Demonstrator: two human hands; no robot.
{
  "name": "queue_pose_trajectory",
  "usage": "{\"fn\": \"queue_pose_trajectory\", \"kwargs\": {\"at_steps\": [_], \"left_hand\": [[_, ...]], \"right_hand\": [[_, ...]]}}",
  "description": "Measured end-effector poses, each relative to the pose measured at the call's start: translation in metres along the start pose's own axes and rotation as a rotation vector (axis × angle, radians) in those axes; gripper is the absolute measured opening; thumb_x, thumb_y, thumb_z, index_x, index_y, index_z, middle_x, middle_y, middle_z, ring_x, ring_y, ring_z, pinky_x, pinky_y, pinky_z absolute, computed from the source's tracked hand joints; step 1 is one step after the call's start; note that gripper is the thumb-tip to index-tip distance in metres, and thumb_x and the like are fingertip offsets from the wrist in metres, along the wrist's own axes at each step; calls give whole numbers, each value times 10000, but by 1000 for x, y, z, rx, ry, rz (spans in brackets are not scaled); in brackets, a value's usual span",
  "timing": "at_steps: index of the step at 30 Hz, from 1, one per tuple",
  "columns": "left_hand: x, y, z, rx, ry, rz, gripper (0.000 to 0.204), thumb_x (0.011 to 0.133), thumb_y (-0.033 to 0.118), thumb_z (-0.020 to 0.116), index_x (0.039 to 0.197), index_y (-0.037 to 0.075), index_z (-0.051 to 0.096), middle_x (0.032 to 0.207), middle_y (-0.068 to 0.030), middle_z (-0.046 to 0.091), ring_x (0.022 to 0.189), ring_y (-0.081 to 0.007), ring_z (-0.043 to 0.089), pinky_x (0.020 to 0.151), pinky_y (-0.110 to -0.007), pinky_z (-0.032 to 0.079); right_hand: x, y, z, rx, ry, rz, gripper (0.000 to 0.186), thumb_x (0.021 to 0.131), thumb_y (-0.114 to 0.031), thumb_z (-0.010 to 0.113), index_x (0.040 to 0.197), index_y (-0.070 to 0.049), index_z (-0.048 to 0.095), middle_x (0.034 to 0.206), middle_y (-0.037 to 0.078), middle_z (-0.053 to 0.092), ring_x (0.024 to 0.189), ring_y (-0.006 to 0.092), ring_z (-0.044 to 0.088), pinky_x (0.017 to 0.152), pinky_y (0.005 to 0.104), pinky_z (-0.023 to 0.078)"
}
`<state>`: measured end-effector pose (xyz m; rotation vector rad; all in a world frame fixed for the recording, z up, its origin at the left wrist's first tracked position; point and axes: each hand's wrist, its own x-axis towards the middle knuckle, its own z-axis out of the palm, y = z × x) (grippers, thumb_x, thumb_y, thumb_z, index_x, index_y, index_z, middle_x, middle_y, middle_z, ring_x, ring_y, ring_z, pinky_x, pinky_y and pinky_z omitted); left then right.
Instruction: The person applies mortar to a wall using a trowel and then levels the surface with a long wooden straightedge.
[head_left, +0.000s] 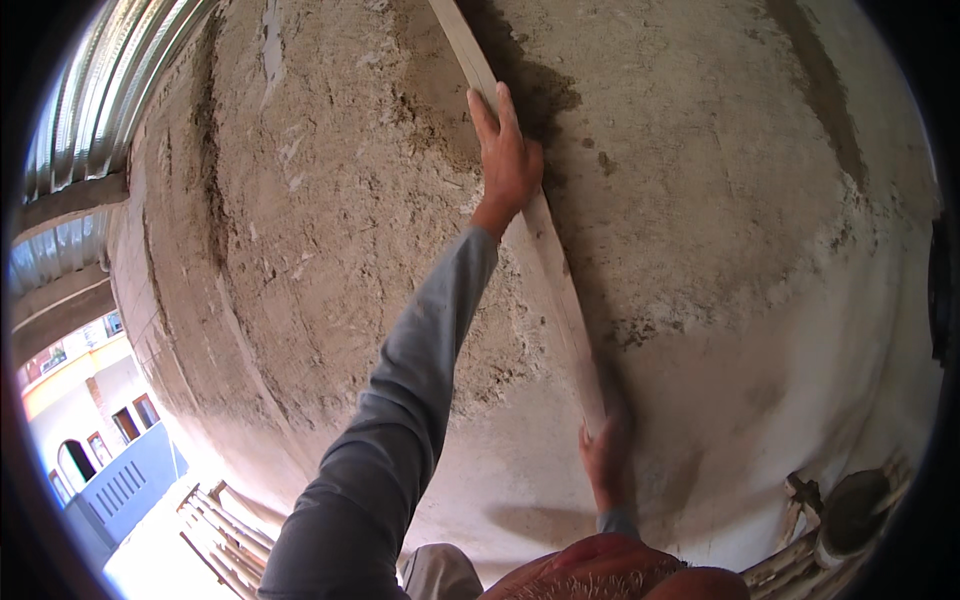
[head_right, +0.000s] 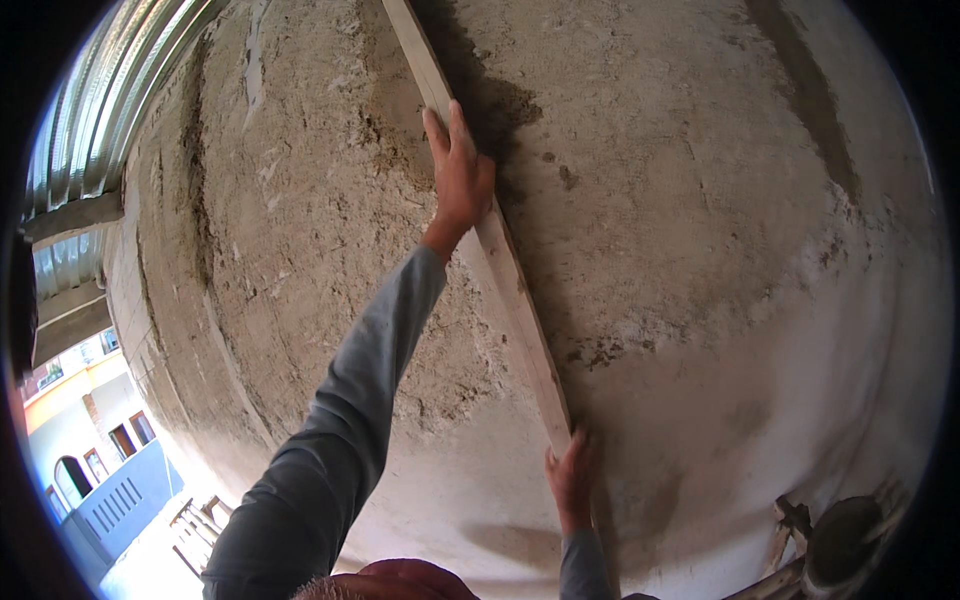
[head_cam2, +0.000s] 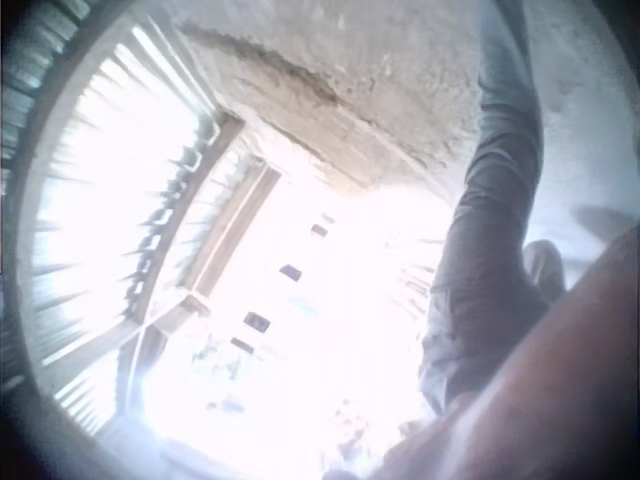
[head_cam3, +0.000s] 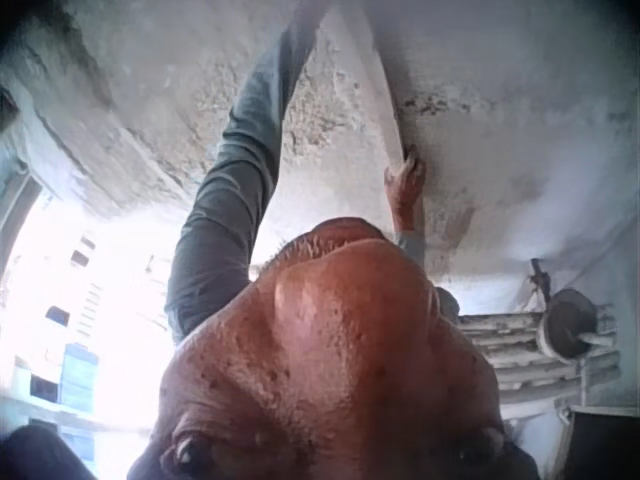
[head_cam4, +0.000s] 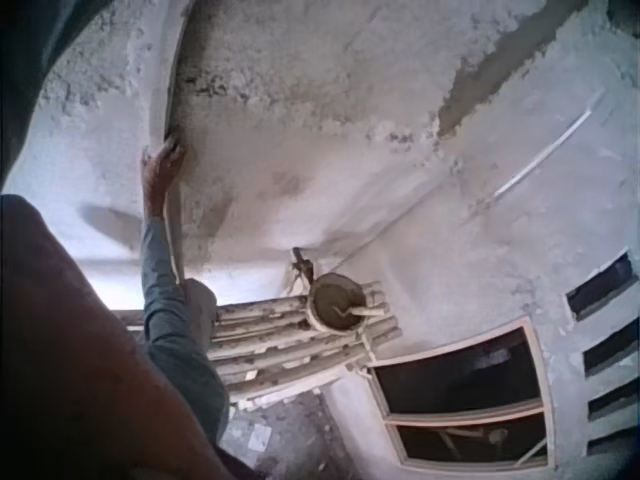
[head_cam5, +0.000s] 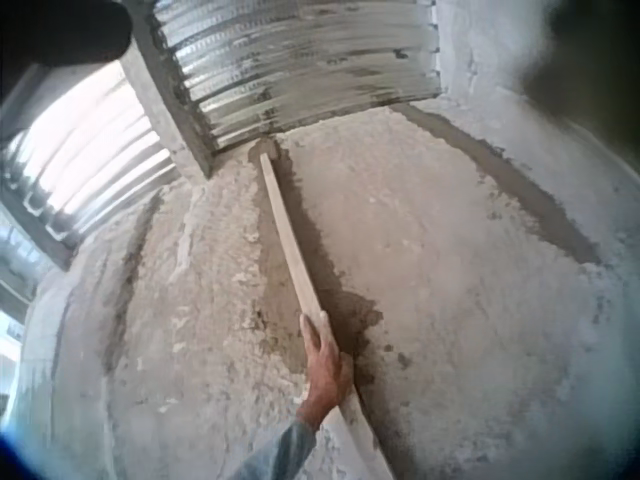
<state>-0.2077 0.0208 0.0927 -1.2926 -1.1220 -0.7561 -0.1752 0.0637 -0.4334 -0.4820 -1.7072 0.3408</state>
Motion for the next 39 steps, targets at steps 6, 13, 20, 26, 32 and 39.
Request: {"fn": "queue_pose_trajectory", "kwargs": {"at_steps": [6, 13, 20, 26, 32, 39], "left_hand": [[-86, 13, -24, -58, 21, -177, 902, 961, 118, 604, 1607, -75, 5, 1675, -327, -32, 1575, -453, 6, 1269, -489, 155], [-239, 70, -16, 0, -155, -253, 928, 919, -5, 600, 1611, -58, -16, 1666, -334, -4, 1568, -478, 12, 1270, -493, 145], [-204, 57, -8, 21, -91, -139, 891, 893, -20, 565, 1613, -71, 42, 1663, -339, 46, 1563, -496, 31, 1258, -495, 170], [-137, 32, -2, -9, -49, -161, 897, 886, 8, 552, 1632, -16, 55, 1667, -338, 26, 1556, -508, 76, 1235, -504, 246], [-34, 3, 10, -29, 0, -77, 875, 914, 82, 552, 1632, -6, 61, 1666, -337, 31, 1547, -499, 141, 1209, -479, 310], [9, -26, -16, 88, -20, -99, 887, 876, 25, 537, 1603, -76, 39, 1642, -377, 21, 1490, -558, 221, 1169, -457, 381]], "right_hand": [[-68, -5, 13, -9, -90, 46, 692, 904, -419, 751, 1344, 43, 483, 1245, 363, 547, 1135, 541, 570, 964, 567, 510], [-82, -13, 15, -96, -129, 56, 688, 924, -479, 716, 1324, 40, 504, 1173, 339, 566, 1042, 510, 605, 884, 569, 529], [-43, -26, 3, -60, -119, 82, 694, 933, -528, 696, 1304, 35, 531, 1151, 323, 577, 1005, 478, 621, 836, 550, 540], [36, -57, -27, 38, -144, 62, 677, 960, -517, 667, 1319, 39, 523, 1124, 318, 588, 982, 447, 636, 811, 506, 548], [134, -95, -70, 20, 46, -124, 652, 996, -426, 641, 1401, 53, 464, 1218, 332, 561, 994, 436, 638, 831, 476, 554], [111, -99, -69, 18, 40, -269, 722, 963, -365, 680, 1504, 15, 390, 1259, 331, 537, 1070, 459, 614, 892, 493, 544]]}}
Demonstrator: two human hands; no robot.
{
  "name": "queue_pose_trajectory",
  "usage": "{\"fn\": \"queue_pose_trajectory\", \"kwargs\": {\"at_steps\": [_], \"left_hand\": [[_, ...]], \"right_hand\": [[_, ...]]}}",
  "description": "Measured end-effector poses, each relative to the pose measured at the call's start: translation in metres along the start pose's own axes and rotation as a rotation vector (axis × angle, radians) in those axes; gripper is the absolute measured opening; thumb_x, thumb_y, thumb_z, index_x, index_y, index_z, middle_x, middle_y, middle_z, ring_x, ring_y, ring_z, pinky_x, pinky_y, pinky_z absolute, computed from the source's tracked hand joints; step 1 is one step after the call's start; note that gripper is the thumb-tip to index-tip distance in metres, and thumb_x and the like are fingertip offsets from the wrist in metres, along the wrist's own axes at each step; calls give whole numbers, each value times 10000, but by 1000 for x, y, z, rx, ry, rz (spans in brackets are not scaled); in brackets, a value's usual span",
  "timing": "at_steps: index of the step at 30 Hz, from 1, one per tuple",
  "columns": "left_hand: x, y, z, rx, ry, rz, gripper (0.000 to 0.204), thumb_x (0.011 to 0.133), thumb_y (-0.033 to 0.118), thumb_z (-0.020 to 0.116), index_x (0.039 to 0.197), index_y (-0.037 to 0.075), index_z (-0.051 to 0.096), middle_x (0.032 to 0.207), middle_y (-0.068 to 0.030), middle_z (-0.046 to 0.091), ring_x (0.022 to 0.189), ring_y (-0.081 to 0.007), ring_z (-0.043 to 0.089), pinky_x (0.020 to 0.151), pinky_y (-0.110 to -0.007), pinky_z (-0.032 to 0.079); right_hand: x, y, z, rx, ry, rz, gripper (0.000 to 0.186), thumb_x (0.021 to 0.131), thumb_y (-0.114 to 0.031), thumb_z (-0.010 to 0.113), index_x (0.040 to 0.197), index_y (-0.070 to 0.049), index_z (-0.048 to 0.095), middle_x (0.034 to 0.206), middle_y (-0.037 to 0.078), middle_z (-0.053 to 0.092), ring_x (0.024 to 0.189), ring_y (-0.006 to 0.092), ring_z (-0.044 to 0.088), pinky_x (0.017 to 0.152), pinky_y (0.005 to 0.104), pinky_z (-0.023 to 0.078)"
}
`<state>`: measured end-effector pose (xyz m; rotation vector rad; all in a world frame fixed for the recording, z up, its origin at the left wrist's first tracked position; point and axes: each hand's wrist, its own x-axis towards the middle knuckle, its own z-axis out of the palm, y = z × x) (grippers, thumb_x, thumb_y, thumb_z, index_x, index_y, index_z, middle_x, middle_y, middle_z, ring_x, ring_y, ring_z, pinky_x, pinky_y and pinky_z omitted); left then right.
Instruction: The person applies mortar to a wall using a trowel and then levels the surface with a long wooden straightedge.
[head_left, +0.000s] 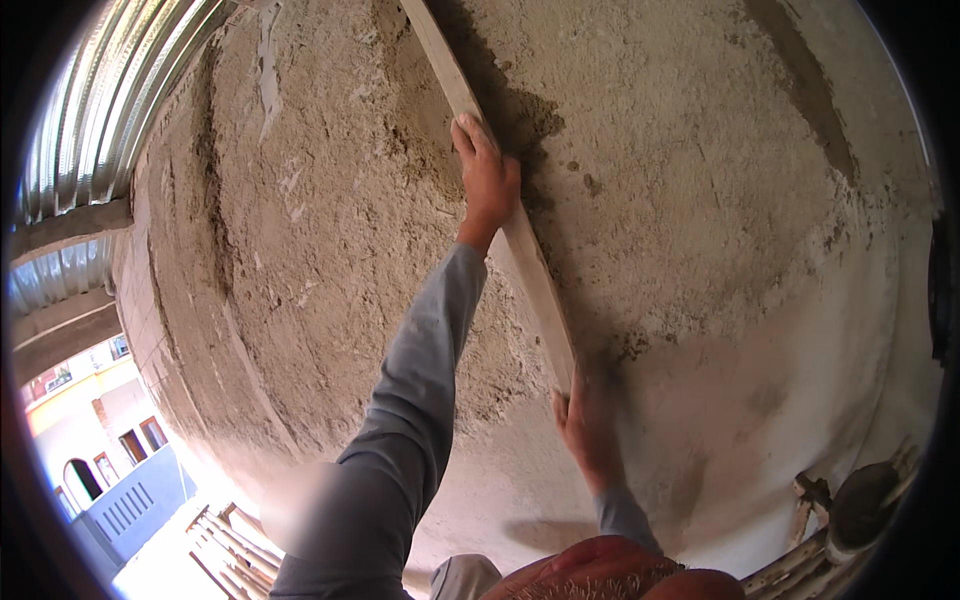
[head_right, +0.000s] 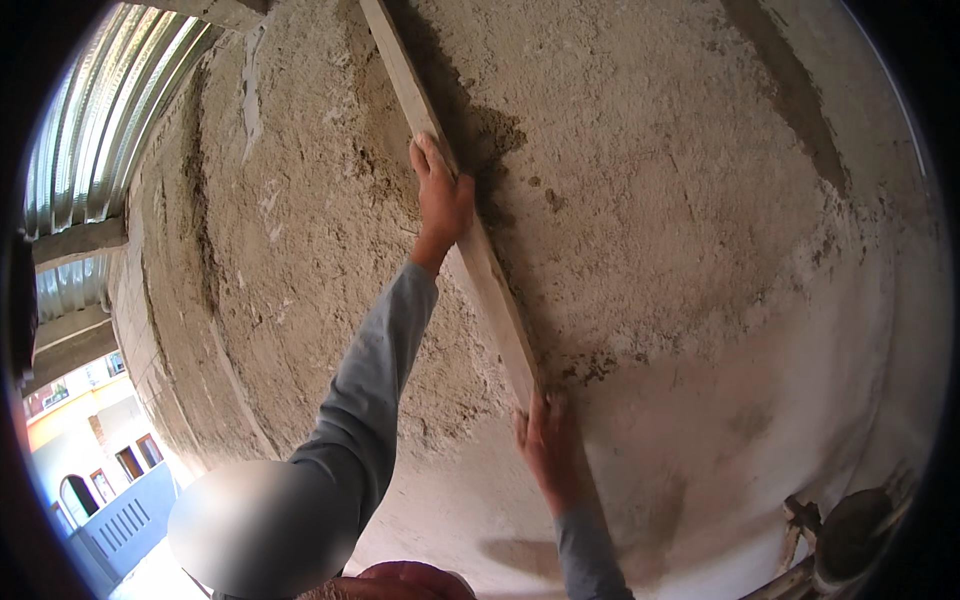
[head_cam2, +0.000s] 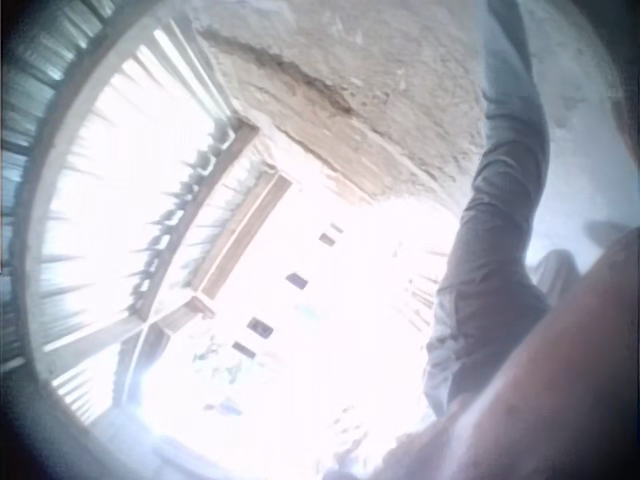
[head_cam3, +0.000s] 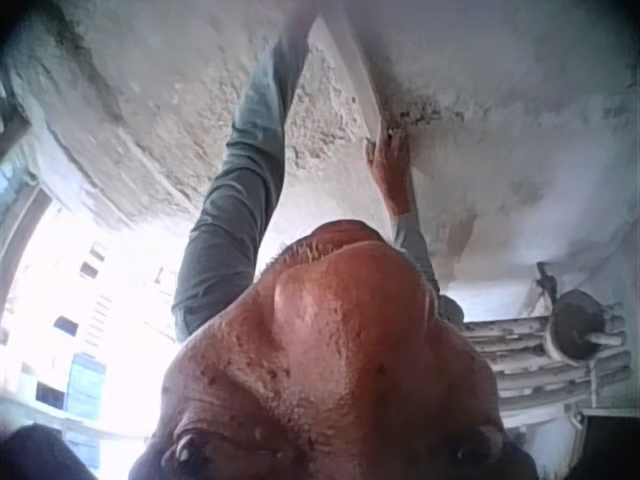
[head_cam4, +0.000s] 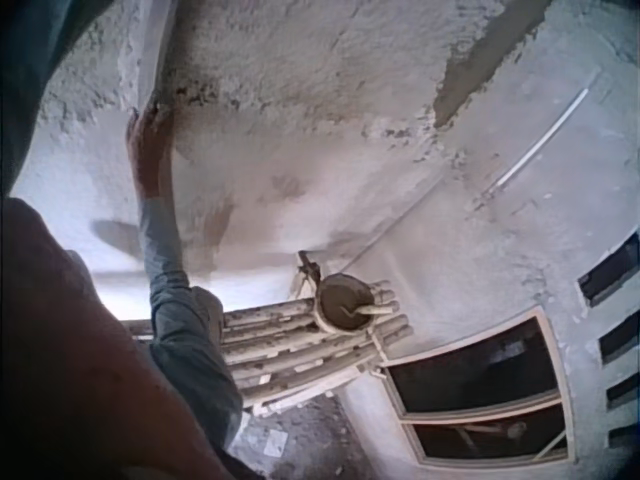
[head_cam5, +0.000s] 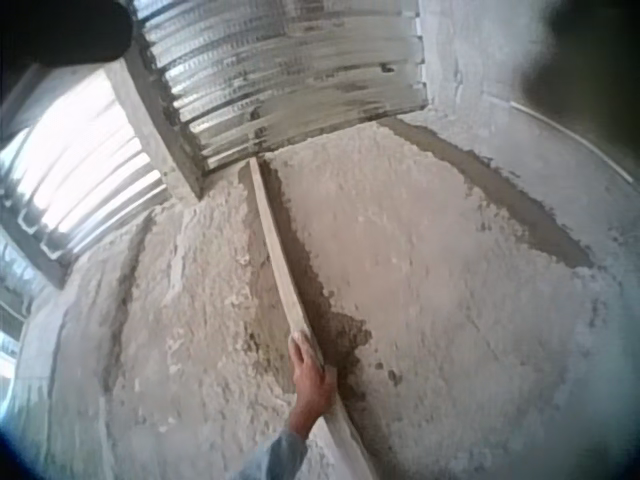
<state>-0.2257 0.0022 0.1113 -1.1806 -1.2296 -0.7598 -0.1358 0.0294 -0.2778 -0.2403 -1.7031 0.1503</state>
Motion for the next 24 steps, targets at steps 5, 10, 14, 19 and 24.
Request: {"fn": "queue_pose_trajectory", "kwargs": {"at_steps": [5, 10, 14, 19, 24], "left_hand": [[-80, 2, 1, 147, -3, 64, 913, 861, 6, 534, 1609, -70, 15, 1655, -352, 9, 1507, -549, 192, 1177, -470, 371], [-114, -12, -24, 33, -79, 32, 913, 857, -21, 530, 1623, -37, 33, 1663, -341, 9, 1542, -524, 100, 1197, -461, 343], [-57, -30, -25, 132, -27, 95, 903, 865, 25, 555, 1618, -42, 61, 1661, -347, 24, 1527, -520, 180, 1173, -457, 382], [39, -24, -27, -34, -39, -22, 889, 874, 84, 558, 1605, -66, 74, 1649, -360, 60, 1484, -549, 252, 1159, -459, 398], [30, -36, -35, -94, -43, -63, 887, 887, 106, 546, 1604, -76, 56, 1657, -348, 39, 1511, -515, 198, 1199, -444, 322]], "right_hand": [[-121, 5, 22, -65, -155, 160, 702, 940, -361, 696, 1464, 10, 415, 1171, 300, 554, 1035, 443, 619, 875, 497, 550], [-124, -15, 24, 109, -216, 103, 580, 966, -392, 657, 1297, 59, 502, 1157, 310, 602, 974, 447, 643, 831, 492, 560], [-77, -27, 20, 78, -273, 135, 556, 967, -364, 667, 1289, 58, 501, 1074, 288, 623, 878, 441, 655, 740, 497, 559], [0, -26, 19, 17, -17, 2, 548, 973, -353, 650, 1324, 34, 484, 1108, 230, 574, 994, 365, 644, 755, 436, 585], [-1, -43, 20, -62, -59, 18, 575, 974, -326, 657, 1354, 57, 456, 1149, 244, 573, 1022, 372, 642, 786, 435, 585]]}}
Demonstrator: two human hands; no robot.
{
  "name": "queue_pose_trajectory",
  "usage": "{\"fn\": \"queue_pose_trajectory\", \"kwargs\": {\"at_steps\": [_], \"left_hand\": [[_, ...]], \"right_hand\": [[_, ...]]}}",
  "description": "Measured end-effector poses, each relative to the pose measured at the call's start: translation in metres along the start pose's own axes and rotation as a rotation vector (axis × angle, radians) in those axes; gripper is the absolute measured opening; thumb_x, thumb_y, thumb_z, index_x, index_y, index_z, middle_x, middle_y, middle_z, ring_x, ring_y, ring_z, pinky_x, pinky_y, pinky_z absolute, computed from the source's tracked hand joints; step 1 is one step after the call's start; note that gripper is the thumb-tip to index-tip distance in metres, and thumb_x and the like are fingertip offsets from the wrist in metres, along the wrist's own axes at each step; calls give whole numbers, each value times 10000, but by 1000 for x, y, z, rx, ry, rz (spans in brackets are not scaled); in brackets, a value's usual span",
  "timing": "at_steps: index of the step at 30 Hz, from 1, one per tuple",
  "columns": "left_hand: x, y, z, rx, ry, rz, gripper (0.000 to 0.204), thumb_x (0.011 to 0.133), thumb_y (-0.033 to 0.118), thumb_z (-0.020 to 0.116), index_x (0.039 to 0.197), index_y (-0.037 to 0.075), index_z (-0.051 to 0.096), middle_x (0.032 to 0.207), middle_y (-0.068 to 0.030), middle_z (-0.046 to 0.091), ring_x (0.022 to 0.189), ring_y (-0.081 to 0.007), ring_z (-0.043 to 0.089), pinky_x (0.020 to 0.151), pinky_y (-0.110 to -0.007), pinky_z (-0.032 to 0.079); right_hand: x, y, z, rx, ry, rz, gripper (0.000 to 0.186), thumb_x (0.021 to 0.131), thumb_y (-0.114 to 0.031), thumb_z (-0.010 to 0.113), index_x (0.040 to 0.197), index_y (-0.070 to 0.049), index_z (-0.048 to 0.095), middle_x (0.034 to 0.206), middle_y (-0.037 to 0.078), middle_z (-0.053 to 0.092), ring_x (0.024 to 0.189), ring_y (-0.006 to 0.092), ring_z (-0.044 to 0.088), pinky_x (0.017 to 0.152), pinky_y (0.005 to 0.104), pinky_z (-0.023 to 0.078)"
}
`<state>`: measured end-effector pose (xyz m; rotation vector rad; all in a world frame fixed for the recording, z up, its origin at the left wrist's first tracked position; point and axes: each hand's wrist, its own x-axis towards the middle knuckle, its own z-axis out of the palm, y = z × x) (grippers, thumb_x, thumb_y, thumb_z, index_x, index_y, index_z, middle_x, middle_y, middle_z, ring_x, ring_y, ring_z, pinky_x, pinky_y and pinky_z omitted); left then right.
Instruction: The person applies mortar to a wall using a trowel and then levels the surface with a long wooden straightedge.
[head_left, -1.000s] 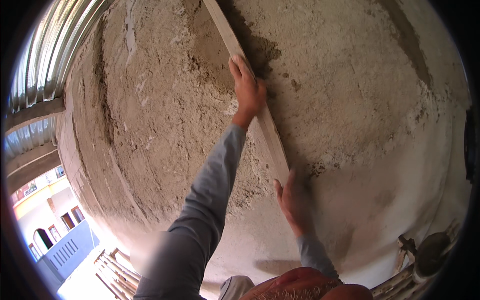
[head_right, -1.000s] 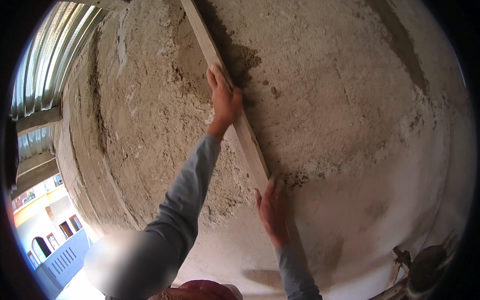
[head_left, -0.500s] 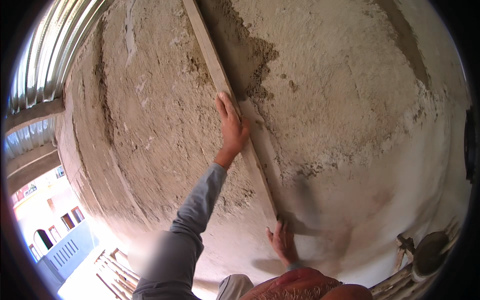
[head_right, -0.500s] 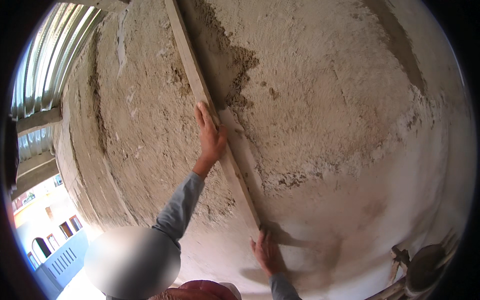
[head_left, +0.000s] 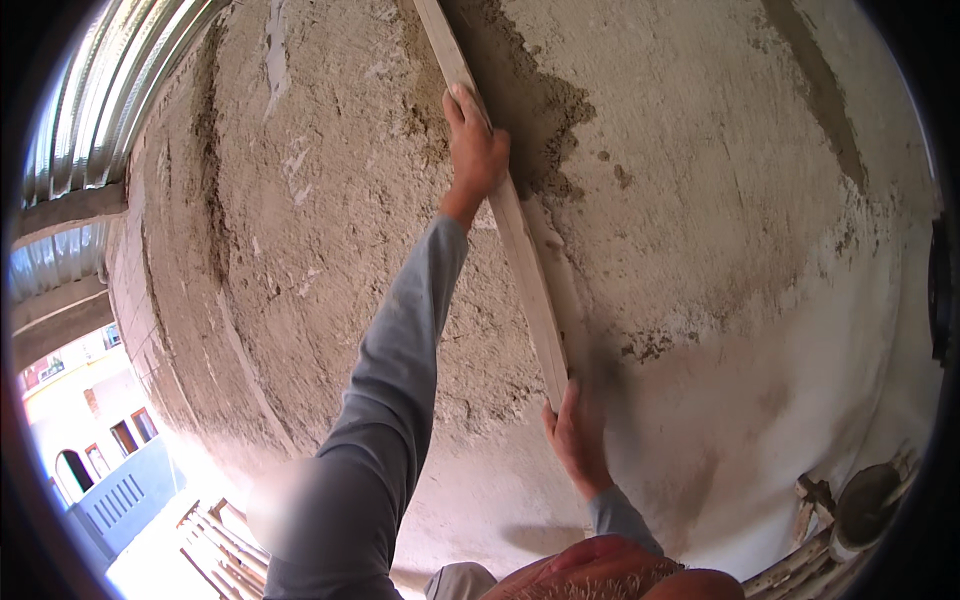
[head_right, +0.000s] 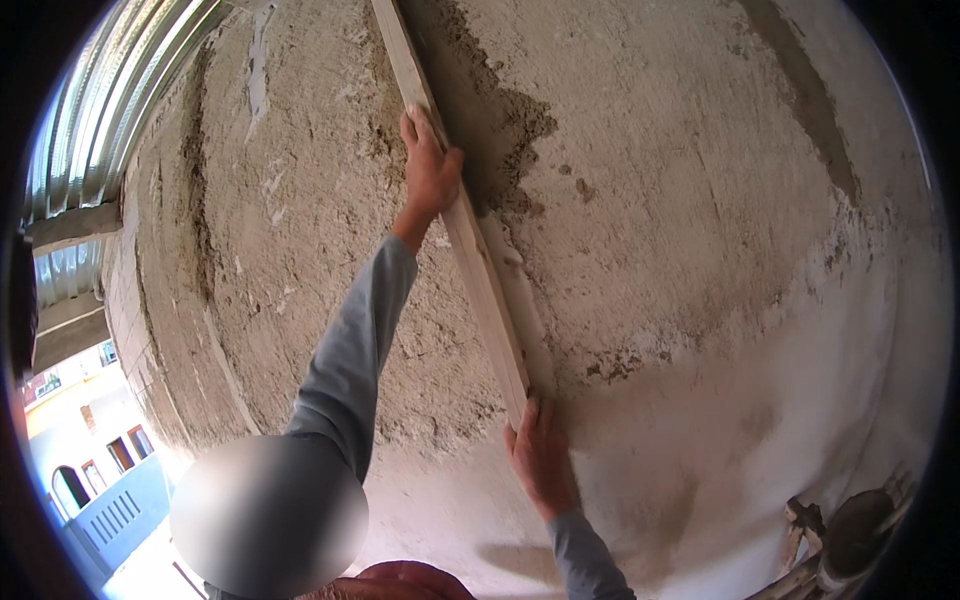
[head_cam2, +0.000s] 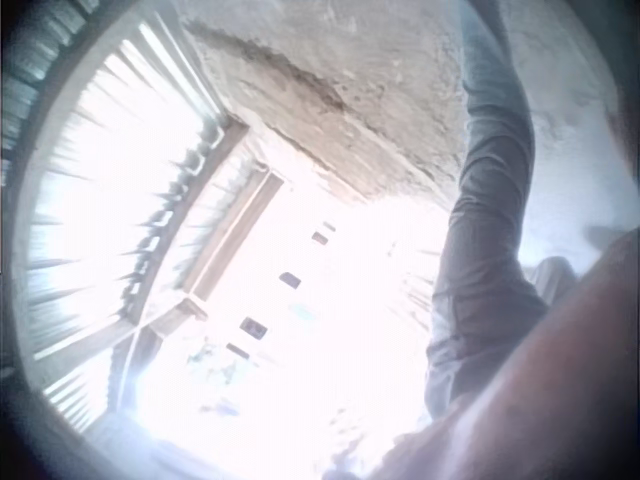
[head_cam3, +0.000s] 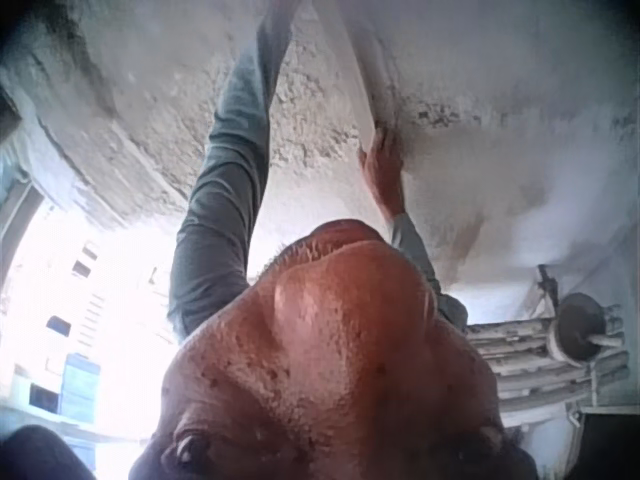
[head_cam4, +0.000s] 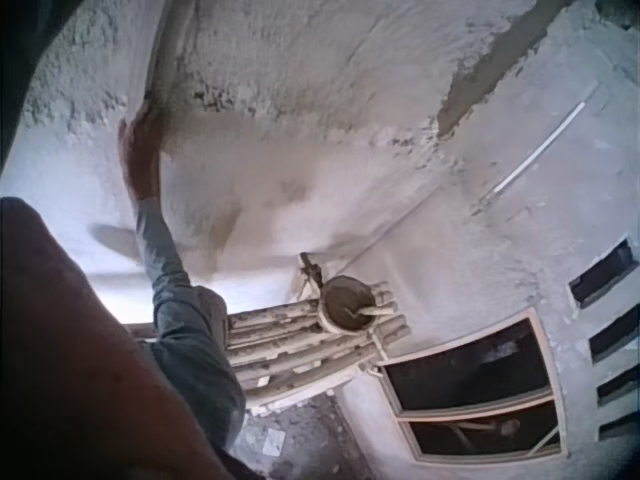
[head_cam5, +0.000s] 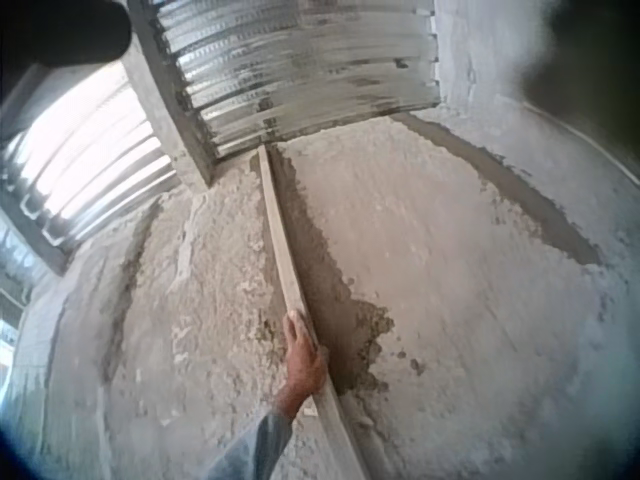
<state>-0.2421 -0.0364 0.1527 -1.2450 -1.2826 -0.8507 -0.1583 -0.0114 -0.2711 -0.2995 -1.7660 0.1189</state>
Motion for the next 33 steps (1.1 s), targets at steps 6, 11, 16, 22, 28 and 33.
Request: {"fn": "queue_pose_trajectory", "kwargs": {"at_steps": [6, 11, 16, 22, 28, 33], "left_hand": [[-82, -4, 10, -29, -91, 39, 870, 921, 95, 521, 1602, -93, 14, 1679, -325, 9, 1579, -429, -76, 1277, -430, 113], [-31, -1, 12, 51, -21, 78, 889, 911, 136, 575, 1618, -47, 69, 1662, -352, 41, 1559, -474, 121, 1248, -447, 239], [15, -4, 29, 92, -116, 69, 906, 888, 195, 610, 1604, -62, 117, 1647, -366, 76, 1381, -548, 436, 1114, -486, 442], [-32, 3, 32, 59, 11, 80, 895, 885, 210, 603, 1593, -81, 139, 1636, -371, 121, 1435, -554, 354, 1154, -477, 395], [-12, -11, 32, 142, -47, 272, 876, 908, 190, 571, 1631, -9, 118, 1639, -377, 52, 1506, -552, 201, 1212, -497, 318], [63, 28, 54, 130, -11, 128, 836, 880, 114, 543, 1592, -67, 144, 1624, -399, 119, 1484, -544, 237, 1240, -450, 264]], "right_hand": [[-67, 2, 14, 85, -162, 133, 560, 944, -319, 688, 1307, 52, 475, 1094, 232, 568, 979, 384, 642, 755, 448, 587], [-34, 9, 10, 96, -53, 57, 557, 948, -308, 684, 1313, 56, 474, 1084, 243, 585, 943, 392, 653, 756, 452, 590], [9, 18, -5, 114, -143, 124, 573, 951, -285, 685, 1339, 66, 450, 1165, 287, 574, 978, 409, 649, 760, 477, 594], [-39, 20, 8, 85, -69, 74, 635, 924, -278, 716, 1372, 69, 429, 1202, 302, 558, 1001, 443, 656, 756, 493, 601], [-33, 33, 19, 94, -32, 42, 667, 898, -276, 738, 1376, 68, 428, 1213, 295, 560, 981, 448, 661, 750, 485, 605], [38, 41, -8, 123, -18, 99, 663, 906, -266, 729, 1386, 71, 419, 1207, 300, 560, 983, 440, 663, 733, 473, 605]]}}
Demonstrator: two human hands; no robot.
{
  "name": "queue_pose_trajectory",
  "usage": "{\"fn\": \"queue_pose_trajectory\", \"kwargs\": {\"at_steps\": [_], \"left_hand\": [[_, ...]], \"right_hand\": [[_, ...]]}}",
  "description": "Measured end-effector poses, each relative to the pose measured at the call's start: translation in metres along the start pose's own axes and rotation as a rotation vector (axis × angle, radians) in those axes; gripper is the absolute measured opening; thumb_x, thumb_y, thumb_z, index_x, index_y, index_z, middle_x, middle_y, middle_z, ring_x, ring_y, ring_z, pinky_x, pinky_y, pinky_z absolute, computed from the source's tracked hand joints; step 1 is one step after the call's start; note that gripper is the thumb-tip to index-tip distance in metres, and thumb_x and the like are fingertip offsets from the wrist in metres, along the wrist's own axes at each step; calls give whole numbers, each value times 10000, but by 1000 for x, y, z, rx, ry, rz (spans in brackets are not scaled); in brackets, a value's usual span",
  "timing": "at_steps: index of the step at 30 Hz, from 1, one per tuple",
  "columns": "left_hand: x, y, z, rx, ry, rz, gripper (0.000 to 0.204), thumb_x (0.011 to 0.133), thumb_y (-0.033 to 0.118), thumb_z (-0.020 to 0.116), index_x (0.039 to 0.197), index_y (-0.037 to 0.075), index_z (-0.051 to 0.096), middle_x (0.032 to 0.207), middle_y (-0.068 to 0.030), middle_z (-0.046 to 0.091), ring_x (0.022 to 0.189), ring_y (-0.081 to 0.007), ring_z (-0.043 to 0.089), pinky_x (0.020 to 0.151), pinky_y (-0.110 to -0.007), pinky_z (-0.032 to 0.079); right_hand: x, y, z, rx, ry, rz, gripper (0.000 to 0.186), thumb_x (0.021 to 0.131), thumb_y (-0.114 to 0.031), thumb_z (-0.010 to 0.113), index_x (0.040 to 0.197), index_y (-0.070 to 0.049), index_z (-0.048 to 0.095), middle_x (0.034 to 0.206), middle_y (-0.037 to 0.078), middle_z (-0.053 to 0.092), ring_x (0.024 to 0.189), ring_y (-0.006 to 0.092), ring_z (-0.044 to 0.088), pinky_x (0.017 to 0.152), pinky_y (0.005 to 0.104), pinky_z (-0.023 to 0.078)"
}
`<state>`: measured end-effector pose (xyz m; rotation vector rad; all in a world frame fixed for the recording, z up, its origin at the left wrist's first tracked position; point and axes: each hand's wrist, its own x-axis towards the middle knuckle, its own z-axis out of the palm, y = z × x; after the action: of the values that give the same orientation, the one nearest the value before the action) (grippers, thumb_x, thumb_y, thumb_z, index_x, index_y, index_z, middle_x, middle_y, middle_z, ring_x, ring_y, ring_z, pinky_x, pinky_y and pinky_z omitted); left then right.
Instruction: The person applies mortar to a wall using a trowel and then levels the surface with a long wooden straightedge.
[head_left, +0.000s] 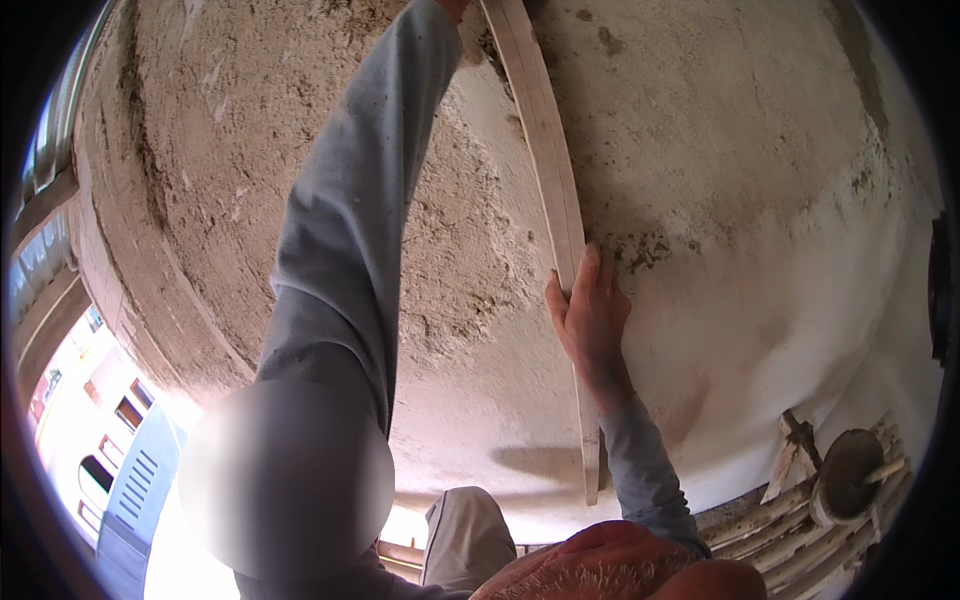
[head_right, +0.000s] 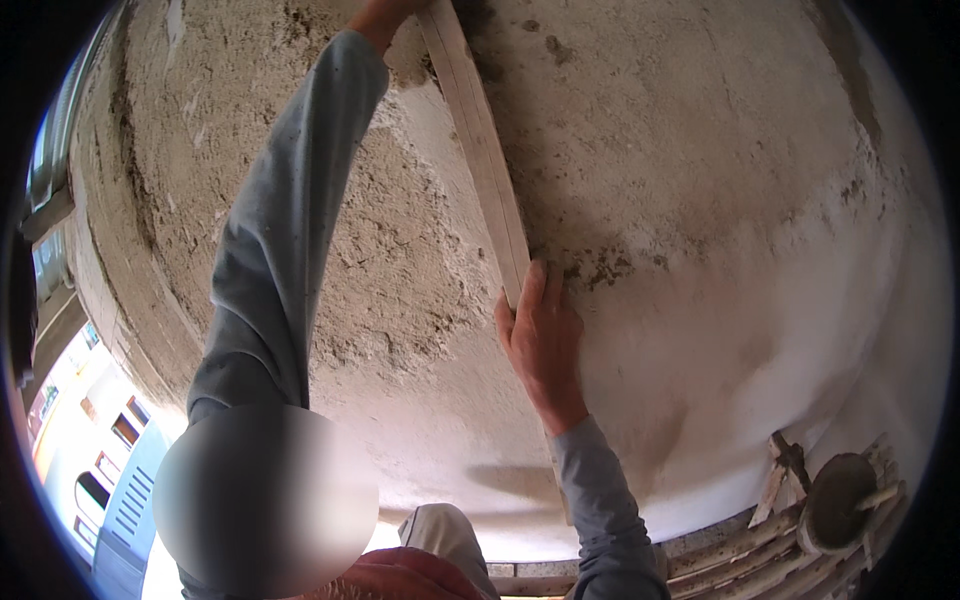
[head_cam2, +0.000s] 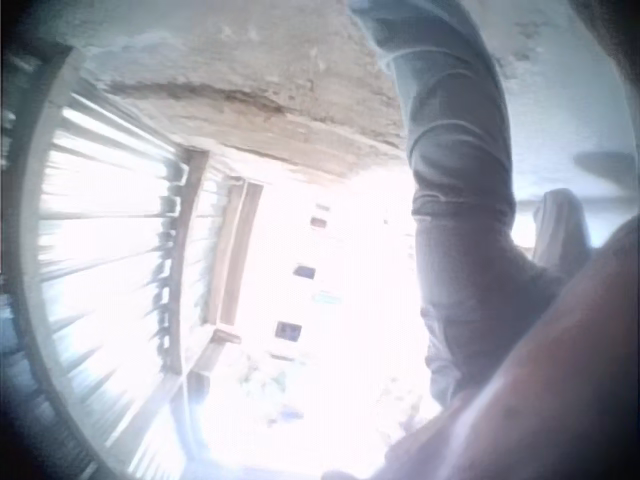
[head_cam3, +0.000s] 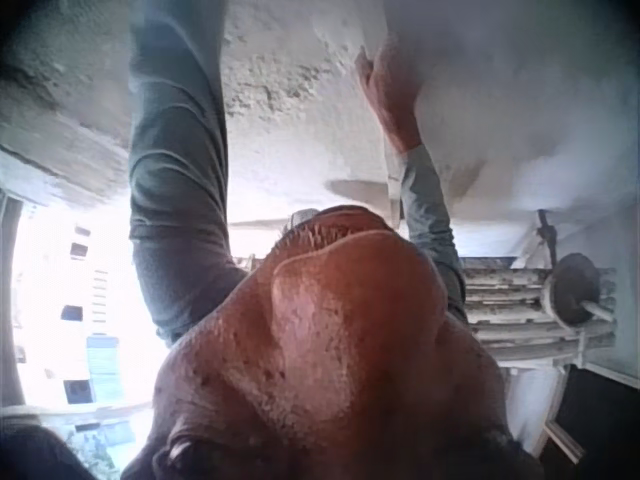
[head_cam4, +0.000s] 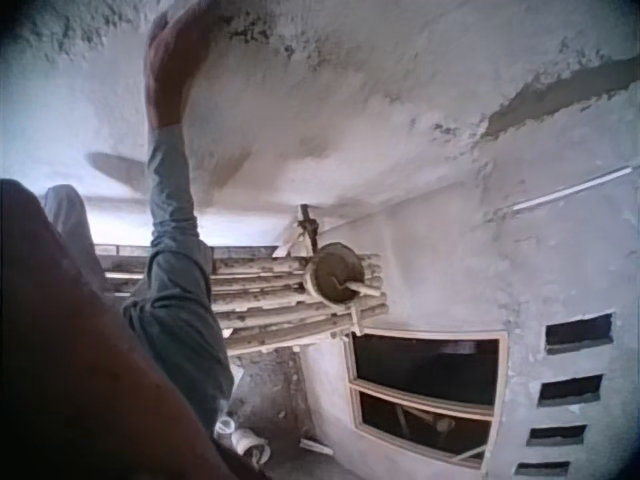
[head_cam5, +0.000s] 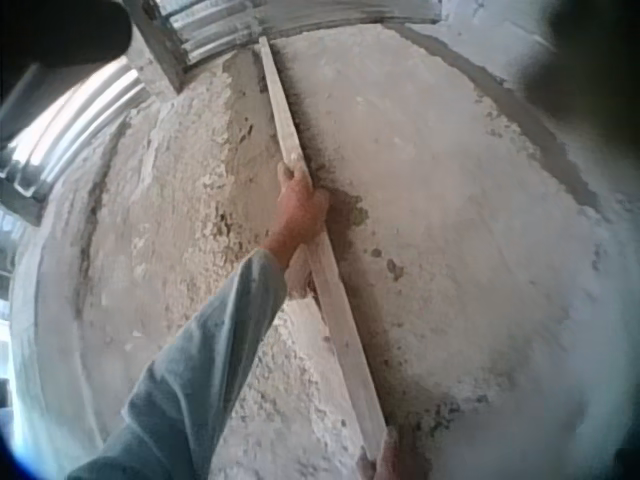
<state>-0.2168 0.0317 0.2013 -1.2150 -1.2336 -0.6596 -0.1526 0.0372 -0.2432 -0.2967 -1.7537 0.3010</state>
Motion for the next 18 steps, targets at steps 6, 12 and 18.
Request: {"fn": "queue_pose_trajectory", "kwargs": {"at_steps": [6, 12, 18], "left_hand": [[-64, 14, 8, 15, 6, -84, 856, 884, 102, 528, 1604, -57, 94, 1619, -403, 125, 1463, -561, 267, 1225, -458, 289], [-195, 47, -19, -195, -72, -197, 861, 933, 175, 569, 1646, 42, 106, 1645, -365, 15, 1502, -557, 205, 1185, -547, 360], [-313, 50, -28, -31, -93, -144, 870, 941, 74, 559, 1650, 43, 56, 1672, -314, -21, 1541, -527, 92, 1201, -595, 303]], "right_hand": [[-50, 21, 12, -15, 9, -15, 663, 919, -287, 723, 1386, 70, 418, 1241, 325, 552, 1033, 439, 656, 767, 483, 607], [-186, 37, 46, -3, -231, 90, 745, 905, -338, 743, 1428, 68, 403, 1266, 334, 546, 1104, 475, 629, 884, 512, 569], [-290, 50, 86, 30, -346, 154, 863, 838, -361, 801, 1485, 19, 375, 1310, 347, 532, 1156, 506, 591, 955, 573, 503]]}}
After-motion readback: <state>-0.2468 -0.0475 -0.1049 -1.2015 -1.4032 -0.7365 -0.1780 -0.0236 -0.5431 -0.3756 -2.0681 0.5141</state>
